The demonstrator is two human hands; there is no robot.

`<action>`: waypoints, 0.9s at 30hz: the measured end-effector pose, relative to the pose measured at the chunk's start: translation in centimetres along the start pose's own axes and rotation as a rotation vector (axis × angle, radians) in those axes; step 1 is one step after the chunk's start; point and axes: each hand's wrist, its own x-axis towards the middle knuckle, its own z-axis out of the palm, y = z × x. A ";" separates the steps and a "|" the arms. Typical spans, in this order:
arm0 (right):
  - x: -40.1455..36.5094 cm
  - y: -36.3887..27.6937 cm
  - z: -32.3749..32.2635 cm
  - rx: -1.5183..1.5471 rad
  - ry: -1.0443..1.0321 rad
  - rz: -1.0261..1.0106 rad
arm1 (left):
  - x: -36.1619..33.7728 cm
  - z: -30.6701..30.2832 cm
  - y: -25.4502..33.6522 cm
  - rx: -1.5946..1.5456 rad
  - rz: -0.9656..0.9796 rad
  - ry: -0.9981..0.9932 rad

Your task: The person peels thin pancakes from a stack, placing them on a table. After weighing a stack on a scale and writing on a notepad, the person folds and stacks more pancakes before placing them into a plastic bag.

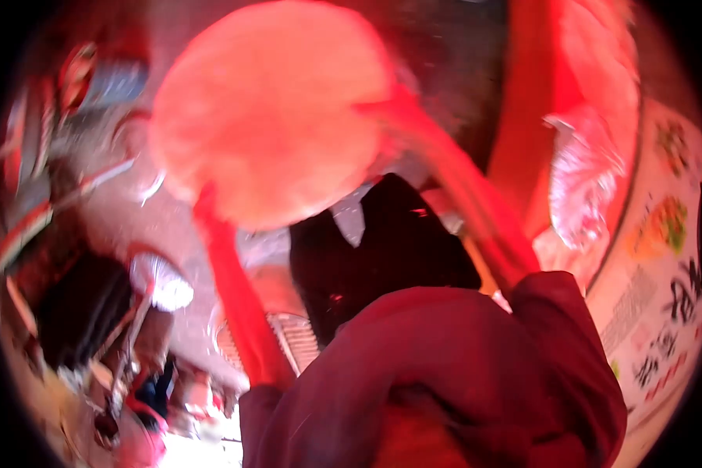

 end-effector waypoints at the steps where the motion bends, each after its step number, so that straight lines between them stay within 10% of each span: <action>1: -1.2 -0.5 0.2 -0.011 0.012 -0.042 | -0.2 0.3 0.3 -0.037 -0.038 -0.024; 7: -10.7 -4.5 -2.7 -0.041 0.127 -0.261 | -15.5 17.6 14.2 -0.387 -0.558 -0.615; 11: -20.5 -6.8 -10.8 -0.070 0.346 -0.321 | -17.6 23.8 10.2 -0.041 -0.186 -0.357; 20: -42.5 -1.6 -31.4 0.203 1.050 -0.503 | -28.0 53.6 -1.6 -0.026 -0.486 -1.019; 23: -44.8 4.2 -37.6 0.308 1.082 -0.449 | -28.5 57.2 -9.9 0.030 -0.640 -1.077; 27: -45.1 9.0 -41.2 0.435 1.009 -0.283 | -29.3 54.7 -9.9 0.390 -0.339 -1.007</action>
